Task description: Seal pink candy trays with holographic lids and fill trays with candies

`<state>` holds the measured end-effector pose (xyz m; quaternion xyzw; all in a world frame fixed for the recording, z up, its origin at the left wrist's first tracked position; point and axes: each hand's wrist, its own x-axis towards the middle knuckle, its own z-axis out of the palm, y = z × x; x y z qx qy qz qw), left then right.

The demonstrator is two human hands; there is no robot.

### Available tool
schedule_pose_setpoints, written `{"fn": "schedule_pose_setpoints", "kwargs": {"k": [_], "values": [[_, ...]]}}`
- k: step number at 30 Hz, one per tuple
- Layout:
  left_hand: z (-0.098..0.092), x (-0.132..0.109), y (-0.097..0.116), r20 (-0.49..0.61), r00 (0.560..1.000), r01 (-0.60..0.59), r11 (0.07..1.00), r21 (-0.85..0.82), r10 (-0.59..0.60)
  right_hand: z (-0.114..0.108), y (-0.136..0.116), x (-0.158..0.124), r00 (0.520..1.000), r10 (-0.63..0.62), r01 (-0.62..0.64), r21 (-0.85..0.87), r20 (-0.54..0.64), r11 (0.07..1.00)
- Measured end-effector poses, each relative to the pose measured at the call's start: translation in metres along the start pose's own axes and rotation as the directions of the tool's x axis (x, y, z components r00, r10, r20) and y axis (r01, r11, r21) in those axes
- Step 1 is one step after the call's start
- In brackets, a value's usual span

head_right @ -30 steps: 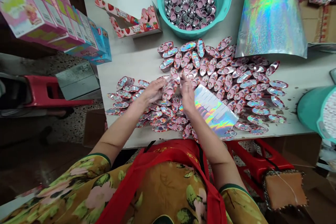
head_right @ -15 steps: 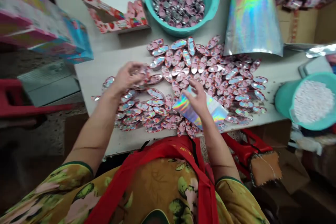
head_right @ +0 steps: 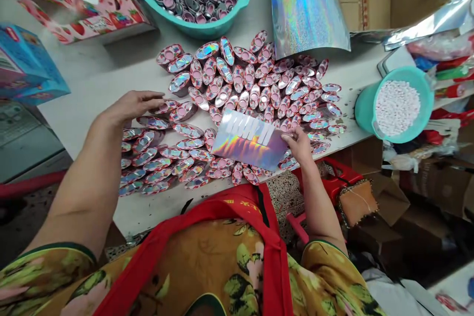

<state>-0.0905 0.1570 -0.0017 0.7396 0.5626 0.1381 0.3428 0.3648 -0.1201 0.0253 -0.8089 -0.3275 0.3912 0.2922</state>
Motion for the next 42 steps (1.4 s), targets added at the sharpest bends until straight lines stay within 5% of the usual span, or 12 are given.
{"fn": "schedule_pose_setpoints", "kwargs": {"k": [3,6,8,11,14,21,26,32,39,42], "values": [[0.018,-0.027,0.059,-0.169,0.984,-0.027,0.979,0.204,0.063,0.009,-0.027,0.001,1.0,-0.017,0.015,0.182,0.011,0.983],[0.07,-0.057,0.146,0.023,0.928,-0.371,0.913,0.167,0.373,0.02,-0.053,0.003,0.998,-0.069,0.069,0.21,-0.009,0.975],[0.111,-0.069,0.196,0.142,0.865,-0.499,0.853,0.152,0.481,0.026,-0.067,0.004,0.996,-0.086,0.084,0.231,-0.001,0.969],[0.156,-0.078,0.235,0.194,0.819,-0.569,0.808,0.155,0.539,0.031,-0.076,0.007,0.996,-0.087,0.084,0.263,0.001,0.961],[0.172,-0.085,0.233,0.163,0.818,-0.573,0.802,0.167,0.551,0.033,-0.073,0.012,0.998,-0.066,0.062,0.264,0.006,0.962],[0.169,-0.081,0.215,0.124,0.887,-0.459,0.879,0.132,0.445,0.04,-0.071,0.012,0.997,-0.058,0.045,0.264,0.042,0.963],[0.17,-0.075,0.217,0.144,0.855,-0.516,0.845,0.141,0.498,0.044,-0.078,0.007,0.995,-0.082,0.069,0.238,0.049,0.969],[0.181,-0.097,0.205,0.104,0.849,-0.527,0.844,0.099,0.518,0.048,-0.069,0.013,0.998,-0.063,0.068,0.269,-0.028,0.961],[0.175,-0.089,0.211,0.047,0.91,-0.415,0.9,0.137,0.412,0.046,-0.071,0.012,0.998,-0.04,0.028,0.255,0.044,0.966],[0.172,-0.084,0.212,0.088,0.894,-0.449,0.882,0.145,0.44,0.049,-0.07,0.01,0.998,-0.061,0.054,0.244,0.022,0.968]]}}
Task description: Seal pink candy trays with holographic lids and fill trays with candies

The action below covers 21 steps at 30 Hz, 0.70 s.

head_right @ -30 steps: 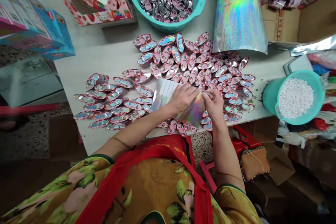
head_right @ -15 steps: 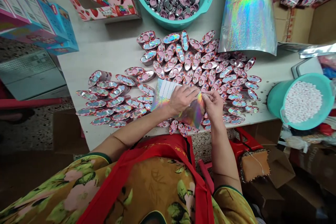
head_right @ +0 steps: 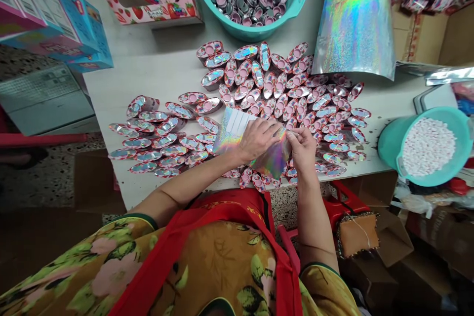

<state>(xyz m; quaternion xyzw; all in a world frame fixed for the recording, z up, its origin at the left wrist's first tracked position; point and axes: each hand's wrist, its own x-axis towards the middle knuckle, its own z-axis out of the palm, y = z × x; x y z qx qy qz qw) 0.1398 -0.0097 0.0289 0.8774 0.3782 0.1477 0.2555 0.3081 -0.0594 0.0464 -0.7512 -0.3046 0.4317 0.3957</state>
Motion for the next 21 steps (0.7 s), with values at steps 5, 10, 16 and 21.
{"fn": "schedule_pose_setpoints", "kwargs": {"k": [5,10,16,21], "values": [[0.002,-0.006,-0.005,-0.015,1.0,-0.006,1.0,-0.023,0.005,0.003,0.007,-0.005,1.0,0.014,-0.013,0.049,-0.018,0.999],[0.008,0.004,-0.001,-0.113,0.993,0.021,0.998,-0.066,-0.028,0.003,0.007,-0.006,0.993,0.022,0.0,0.183,-0.118,0.983],[0.018,0.002,0.0,-0.22,0.975,-0.068,0.971,-0.228,0.017,0.006,0.019,0.002,0.97,0.028,0.048,0.3,-0.242,0.953],[-0.002,-0.022,-0.003,-0.3,0.939,-0.102,0.698,-0.709,-0.168,-0.012,0.036,0.023,0.938,-0.095,0.1,-0.003,-0.332,0.995]]}}
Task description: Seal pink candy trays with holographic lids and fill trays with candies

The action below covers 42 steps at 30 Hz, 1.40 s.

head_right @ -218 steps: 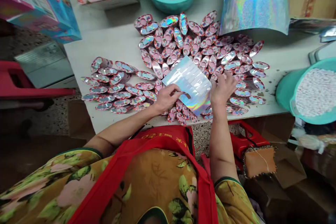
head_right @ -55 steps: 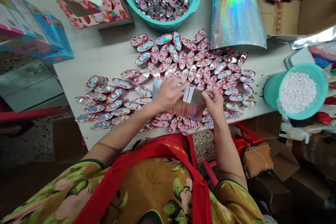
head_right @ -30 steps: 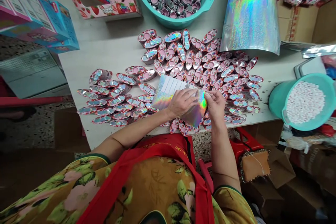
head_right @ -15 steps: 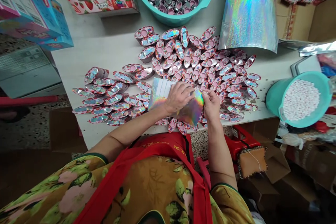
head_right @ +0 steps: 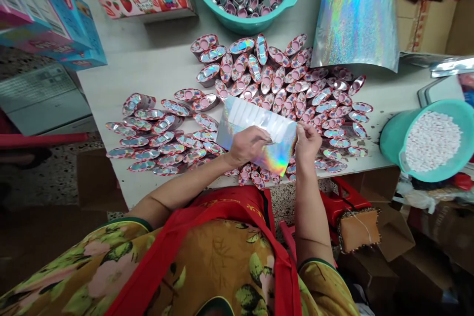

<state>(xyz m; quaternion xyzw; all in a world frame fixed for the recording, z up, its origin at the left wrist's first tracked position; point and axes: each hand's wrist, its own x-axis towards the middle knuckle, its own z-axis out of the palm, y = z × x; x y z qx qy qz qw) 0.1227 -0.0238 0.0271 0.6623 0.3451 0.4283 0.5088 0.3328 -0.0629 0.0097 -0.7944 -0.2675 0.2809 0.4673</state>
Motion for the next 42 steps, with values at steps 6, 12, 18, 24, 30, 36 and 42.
{"fn": "schedule_pose_setpoints", "kwargs": {"k": [6,12,18,24,30,36,42], "values": [[-0.047,0.005,0.009,-0.418,0.756,0.291,0.831,-0.474,-0.503,0.024,-0.042,-0.008,0.922,-0.344,0.383,-0.297,0.176,0.875],[-0.084,0.0,-0.005,-0.578,0.603,0.247,0.818,-0.52,-0.549,0.121,-0.084,-0.048,0.656,-0.024,0.006,0.027,0.754,1.0],[-0.146,-0.005,-0.042,-0.789,0.404,0.444,0.853,-0.274,-0.464,0.206,-0.105,-0.038,0.582,-0.042,0.222,-0.109,0.812,0.969],[-0.182,0.016,-0.062,-0.884,0.389,0.786,0.594,0.171,-0.259,0.261,-0.121,-0.035,0.659,-0.031,0.514,-0.42,0.751,0.748],[-0.184,0.025,-0.064,-0.842,0.43,0.877,0.373,0.303,-0.327,0.279,-0.125,-0.042,0.699,0.006,0.577,-0.569,0.715,0.586],[-0.207,0.018,-0.063,-0.813,0.443,0.88,0.356,0.314,-0.377,0.255,-0.115,-0.031,0.726,-0.078,0.557,-0.517,0.684,0.65],[-0.196,0.011,-0.055,-0.779,0.579,0.743,0.55,0.381,-0.242,0.05,-0.04,0.029,0.917,-0.272,0.399,-0.626,0.292,0.67]]}}
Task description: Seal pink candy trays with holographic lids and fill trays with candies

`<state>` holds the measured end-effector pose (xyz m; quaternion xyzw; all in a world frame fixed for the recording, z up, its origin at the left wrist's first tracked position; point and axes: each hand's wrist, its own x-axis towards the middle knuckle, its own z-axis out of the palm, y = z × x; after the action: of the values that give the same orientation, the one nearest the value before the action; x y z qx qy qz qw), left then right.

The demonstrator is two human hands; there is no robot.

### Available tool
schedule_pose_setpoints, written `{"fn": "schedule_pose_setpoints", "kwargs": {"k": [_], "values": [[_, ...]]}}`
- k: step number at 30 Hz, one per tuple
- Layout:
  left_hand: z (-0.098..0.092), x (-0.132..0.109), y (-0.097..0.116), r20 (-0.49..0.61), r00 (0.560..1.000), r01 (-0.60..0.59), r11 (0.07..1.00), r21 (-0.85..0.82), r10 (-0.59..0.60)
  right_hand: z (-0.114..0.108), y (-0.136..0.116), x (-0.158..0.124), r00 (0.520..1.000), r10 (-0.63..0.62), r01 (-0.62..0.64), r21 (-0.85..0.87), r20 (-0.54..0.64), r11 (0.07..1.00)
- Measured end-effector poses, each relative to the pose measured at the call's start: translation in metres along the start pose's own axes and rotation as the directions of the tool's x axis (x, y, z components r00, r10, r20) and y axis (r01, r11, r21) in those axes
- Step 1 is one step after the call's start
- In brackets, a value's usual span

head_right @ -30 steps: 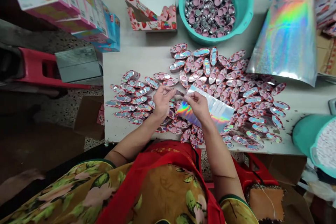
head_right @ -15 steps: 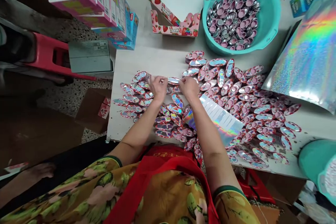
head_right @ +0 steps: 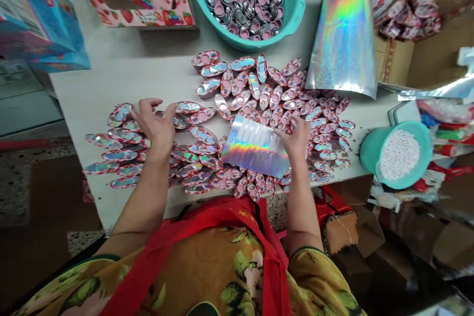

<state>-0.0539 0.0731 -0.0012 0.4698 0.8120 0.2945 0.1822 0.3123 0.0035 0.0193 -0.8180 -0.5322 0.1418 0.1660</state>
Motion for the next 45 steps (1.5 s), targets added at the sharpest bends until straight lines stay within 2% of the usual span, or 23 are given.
{"fn": "schedule_pose_setpoints", "kwargs": {"k": [2,3,5,7,9,11,12,13,16,18,20,23,24,25,28,30,31,33,36,38,40,43,45], "values": [[0.011,-0.021,0.014,0.079,0.99,-0.112,0.989,-0.094,0.12,-0.025,0.059,-0.012,0.994,0.108,-0.106,-0.07,0.021,0.992],[0.019,-0.034,0.023,0.134,0.975,-0.157,0.977,-0.144,0.176,-0.03,0.078,-0.017,0.99,0.131,-0.128,-0.065,0.05,0.99],[0.04,-0.064,0.046,0.245,0.928,-0.223,0.946,-0.236,0.28,-0.03,0.095,-0.026,0.983,0.168,-0.17,0.018,0.077,0.985],[0.065,-0.098,0.071,0.35,0.841,-0.295,0.892,-0.344,0.413,-0.022,0.092,-0.031,0.969,0.234,-0.246,0.207,0.078,0.947],[0.089,-0.13,0.095,0.42,0.7,-0.374,0.797,-0.475,0.578,-0.017,0.078,-0.036,0.943,0.313,-0.332,0.434,0.117,0.838],[0.108,-0.158,0.117,0.431,0.555,-0.435,0.69,-0.578,0.711,-0.018,0.063,-0.039,0.929,0.332,-0.361,0.604,0.164,0.711],[0.116,-0.169,0.126,0.423,0.508,-0.458,0.652,-0.605,0.75,-0.021,0.057,-0.04,0.931,0.326,-0.352,0.655,0.166,0.669],[0.122,-0.177,0.133,0.415,0.479,-0.479,0.626,-0.615,0.774,-0.024,0.052,-0.042,0.934,0.321,-0.338,0.688,0.159,0.643],[0.128,-0.189,0.141,0.408,0.434,-0.534,0.594,-0.602,0.803,-0.031,0.042,-0.044,0.927,0.348,-0.335,0.73,0.142,0.596],[0.126,-0.191,0.137,0.42,0.399,-0.558,0.579,-0.594,0.815,-0.029,0.041,-0.045,0.912,0.384,-0.357,0.743,0.146,0.566],[0.12,-0.191,0.129,0.441,0.387,-0.557,0.586,-0.588,0.81,-0.024,0.044,-0.045,0.903,0.403,-0.368,0.749,0.147,0.551],[0.104,-0.191,0.119,0.481,0.394,-0.487,0.621,-0.614,0.783,-0.015,0.052,-0.044,0.908,0.396,-0.365,0.719,0.136,0.592],[0.098,-0.191,0.116,0.495,0.417,-0.433,0.646,-0.629,0.762,-0.014,0.055,-0.042,0.912,0.394,-0.359,0.685,0.113,0.634],[0.091,-0.189,0.114,0.51,0.465,-0.358,0.681,-0.639,0.724,-0.015,0.057,-0.04,0.917,0.392,-0.345,0.631,0.071,0.694],[0.068,-0.175,0.108,0.557,0.675,-0.043,0.779,-0.626,0.485,-0.025,0.053,-0.034,0.933,0.321,-0.249,0.353,-0.164,0.902],[0.055,-0.161,0.105,0.573,0.752,0.128,0.78,-0.612,0.326,-0.033,0.037,-0.033,0.956,0.188,-0.141,0.21,-0.225,0.968],[0.049,-0.154,0.102,0.577,0.768,0.181,0.77,-0.612,0.278,-0.034,0.025,-0.033,0.978,0.117,-0.078,0.216,-0.173,0.973],[0.041,-0.141,0.096,0.572,0.79,0.238,0.75,-0.618,0.221,-0.031,-0.003,-0.035,0.998,-0.016,-0.005,0.369,0.053,0.93],[0.03,-0.123,0.079,0.556,0.816,0.276,0.739,-0.615,0.158,-0.008,-0.046,-0.039,0.935,-0.118,-0.107,0.581,0.335,0.807],[0.023,-0.109,0.063,0.547,0.832,0.299,0.756,-0.583,0.093,0.013,-0.07,-0.038,0.905,-0.119,-0.177,0.617,0.408,0.767],[0.016,-0.092,0.043,0.491,0.871,0.277,0.803,-0.528,0.022,0.035,-0.091,-0.032,0.877,-0.155,-0.187,0.621,0.454,0.761],[0.01,-0.066,0.017,0.313,0.949,0.164,0.888,-0.43,-0.024,0.063,-0.119,-0.015,0.84,-0.244,-0.085,0.56,0.485,0.824],[0.011,-0.052,0.007,0.209,0.977,0.108,0.926,-0.363,-0.032,0.076,-0.137,0.0,0.835,-0.292,0.046,0.471,0.466,0.881]]}}
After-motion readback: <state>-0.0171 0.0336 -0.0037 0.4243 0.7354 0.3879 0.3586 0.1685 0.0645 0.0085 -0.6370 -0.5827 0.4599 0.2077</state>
